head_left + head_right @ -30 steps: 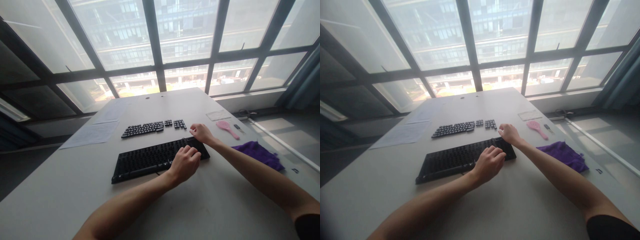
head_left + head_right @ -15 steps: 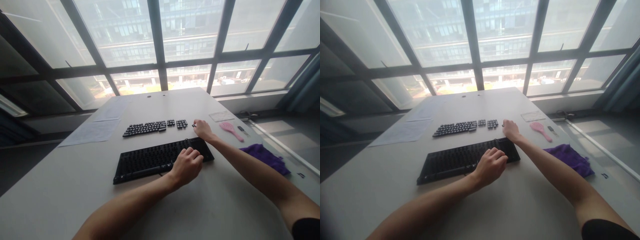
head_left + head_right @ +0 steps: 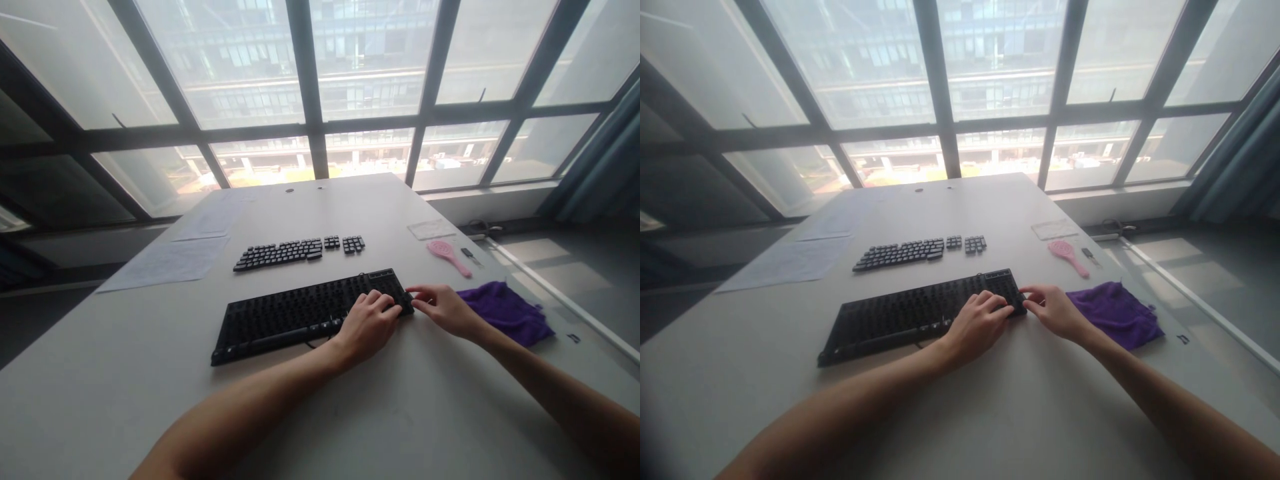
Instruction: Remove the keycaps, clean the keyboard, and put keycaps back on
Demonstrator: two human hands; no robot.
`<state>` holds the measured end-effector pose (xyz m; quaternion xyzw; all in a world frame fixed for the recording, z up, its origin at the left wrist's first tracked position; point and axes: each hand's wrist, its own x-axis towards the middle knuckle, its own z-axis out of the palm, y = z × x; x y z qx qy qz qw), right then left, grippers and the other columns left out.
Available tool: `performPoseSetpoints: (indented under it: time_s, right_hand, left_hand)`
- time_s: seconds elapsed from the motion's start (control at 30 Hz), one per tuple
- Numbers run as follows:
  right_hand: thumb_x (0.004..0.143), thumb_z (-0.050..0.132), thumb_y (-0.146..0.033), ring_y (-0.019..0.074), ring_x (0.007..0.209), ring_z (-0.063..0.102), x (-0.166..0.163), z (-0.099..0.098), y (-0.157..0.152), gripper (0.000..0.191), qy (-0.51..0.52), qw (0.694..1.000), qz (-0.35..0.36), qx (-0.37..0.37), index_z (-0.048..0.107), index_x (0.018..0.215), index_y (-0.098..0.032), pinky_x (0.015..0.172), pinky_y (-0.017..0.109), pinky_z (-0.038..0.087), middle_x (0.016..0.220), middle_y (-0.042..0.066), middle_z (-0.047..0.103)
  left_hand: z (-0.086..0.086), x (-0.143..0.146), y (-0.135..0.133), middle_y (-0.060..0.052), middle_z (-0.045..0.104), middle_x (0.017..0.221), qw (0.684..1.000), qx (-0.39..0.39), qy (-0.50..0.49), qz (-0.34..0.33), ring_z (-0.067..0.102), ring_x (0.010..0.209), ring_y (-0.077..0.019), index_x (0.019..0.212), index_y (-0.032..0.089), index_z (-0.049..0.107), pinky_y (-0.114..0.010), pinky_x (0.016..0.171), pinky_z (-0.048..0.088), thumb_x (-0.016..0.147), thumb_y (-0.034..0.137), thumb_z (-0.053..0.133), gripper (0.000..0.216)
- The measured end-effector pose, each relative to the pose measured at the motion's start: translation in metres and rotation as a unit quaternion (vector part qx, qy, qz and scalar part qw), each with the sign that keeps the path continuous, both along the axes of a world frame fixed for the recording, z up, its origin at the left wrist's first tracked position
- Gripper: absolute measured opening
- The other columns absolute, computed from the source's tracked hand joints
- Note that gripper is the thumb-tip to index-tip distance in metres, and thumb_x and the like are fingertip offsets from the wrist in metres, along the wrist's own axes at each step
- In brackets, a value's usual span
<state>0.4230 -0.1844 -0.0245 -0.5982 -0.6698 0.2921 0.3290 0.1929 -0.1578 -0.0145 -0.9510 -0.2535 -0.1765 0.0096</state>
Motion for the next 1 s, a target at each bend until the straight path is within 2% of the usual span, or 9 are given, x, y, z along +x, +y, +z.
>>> performPoseSetpoints:
  time_s: [0.3, 0.5, 0.73, 1.0]
  right_hand:
    - [0.085, 0.063, -0.027, 0.0205, 0.072, 0.069, -0.002, -0.0004, 0.0007, 0.03, -0.04, 0.999, -0.002, 0.006, 0.073, 0.112, -0.017, 0.073, 0.031, 0.053, 0.08, 0.004, 0.075]
    - [0.086, 0.061, -0.024, 0.0213, 0.076, 0.065, -0.0094, 0.0076, -0.0016, 0.027, -0.125, 0.989, 0.005, 0.074, 0.073, 0.109, -0.018, 0.075, 0.032, 0.05, 0.083, 0.006, 0.072]
    - [0.086, 0.061, -0.026, 0.0222, 0.076, 0.065, -0.0078, 0.0068, -0.0001, 0.026, -0.145, 0.987, 0.0, 0.075, 0.073, 0.107, -0.018, 0.077, 0.034, 0.05, 0.084, 0.007, 0.072]
    - [0.085, 0.063, -0.026, 0.0217, 0.076, 0.067, -0.006, 0.0065, 0.0011, 0.026, -0.119, 0.992, -0.004, 0.051, 0.074, 0.108, -0.019, 0.075, 0.032, 0.051, 0.083, 0.005, 0.074]
  left_hand:
    - [-0.0043, -0.0013, 0.0035, -0.007, 0.062, 0.116, 1.0, -0.017, -0.001, -0.002, 0.053, 0.107, -0.0227, 0.122, 0.024, 0.061, -0.037, 0.088, 0.045, 0.097, 0.024, 0.051, 0.027]
    - [-0.0063, -0.0022, 0.0038, -0.007, 0.062, 0.119, 1.0, -0.021, -0.002, -0.005, 0.053, 0.107, -0.0234, 0.124, 0.024, 0.06, -0.037, 0.087, 0.045, 0.097, 0.023, 0.051, 0.029]
    - [-0.0048, -0.0034, 0.0028, -0.008, 0.061, 0.119, 1.0, -0.016, -0.001, -0.006, 0.053, 0.107, -0.0231, 0.124, 0.024, 0.061, -0.037, 0.086, 0.045, 0.097, 0.023, 0.05, 0.029]
    - [-0.0054, -0.004, 0.0026, -0.008, 0.061, 0.119, 1.0, -0.022, -0.002, -0.004, 0.052, 0.107, -0.0237, 0.123, 0.023, 0.061, -0.038, 0.087, 0.044, 0.096, 0.023, 0.05, 0.029]
